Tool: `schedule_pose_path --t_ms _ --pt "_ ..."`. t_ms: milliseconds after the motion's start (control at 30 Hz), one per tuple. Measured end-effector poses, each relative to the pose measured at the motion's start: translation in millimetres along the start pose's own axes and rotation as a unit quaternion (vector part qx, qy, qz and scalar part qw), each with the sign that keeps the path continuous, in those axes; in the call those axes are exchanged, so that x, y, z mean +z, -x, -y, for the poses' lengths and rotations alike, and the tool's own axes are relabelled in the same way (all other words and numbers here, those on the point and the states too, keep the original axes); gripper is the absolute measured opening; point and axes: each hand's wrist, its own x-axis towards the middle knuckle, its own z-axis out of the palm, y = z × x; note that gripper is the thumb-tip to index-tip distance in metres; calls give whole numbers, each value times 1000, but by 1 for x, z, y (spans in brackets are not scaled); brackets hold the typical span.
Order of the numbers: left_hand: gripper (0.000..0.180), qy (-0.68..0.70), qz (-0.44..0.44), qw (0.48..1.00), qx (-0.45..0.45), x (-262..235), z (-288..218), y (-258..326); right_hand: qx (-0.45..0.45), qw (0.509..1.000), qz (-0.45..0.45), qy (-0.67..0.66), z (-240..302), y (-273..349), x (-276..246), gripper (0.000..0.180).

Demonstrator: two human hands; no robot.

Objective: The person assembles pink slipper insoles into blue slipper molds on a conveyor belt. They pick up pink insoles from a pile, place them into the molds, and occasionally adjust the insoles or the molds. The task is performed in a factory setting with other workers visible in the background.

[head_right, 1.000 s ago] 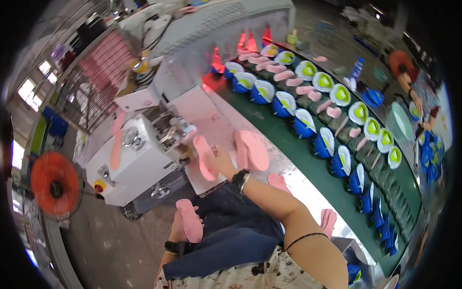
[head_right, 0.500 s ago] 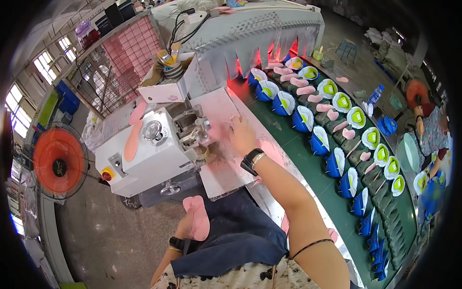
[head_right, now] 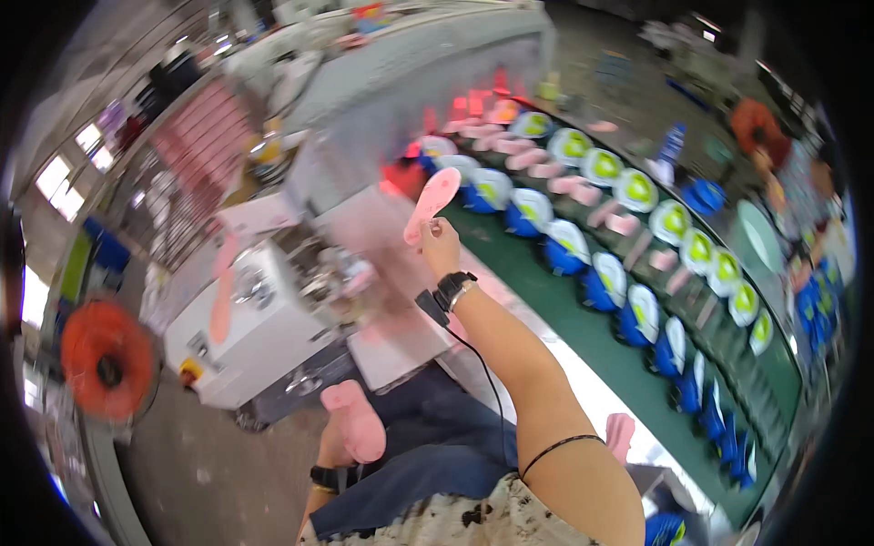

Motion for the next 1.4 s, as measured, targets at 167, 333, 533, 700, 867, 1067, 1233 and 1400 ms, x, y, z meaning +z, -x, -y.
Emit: schedule_pose_path --t_ms 167,333,533,700,867,1067,1233,1400 --pt "38 -21 25 999 -17 7 9 -16 17 983 -162 79 8 17 -238 25" --pt "33 -129 69 989 8 11 13 -56 -32 778 -466 420 -32 78 -553 21" --pt "34 -312 100 937 118 15 4 -60 141 745 -484 437 -38 143 -703 32" --pt "32 -57 109 989 -87 36 -4 -55 15 691 -560 456 -64 87 -658 32" --pt "34 -21 89 989 -114 37 6 -63 -172 774 -469 390 -41 32 -485 27" --pt "33 -140 71 987 39 63 11 -48 -141 908 281 277 13 182 -145 22" --pt "51 33 6 989 143 97 -18 -28 -78 934 310 157 13 242 -51 26" --pt "71 75 0 996 47 52 -34 7 24 956 239 168 -35 185 -12 31"
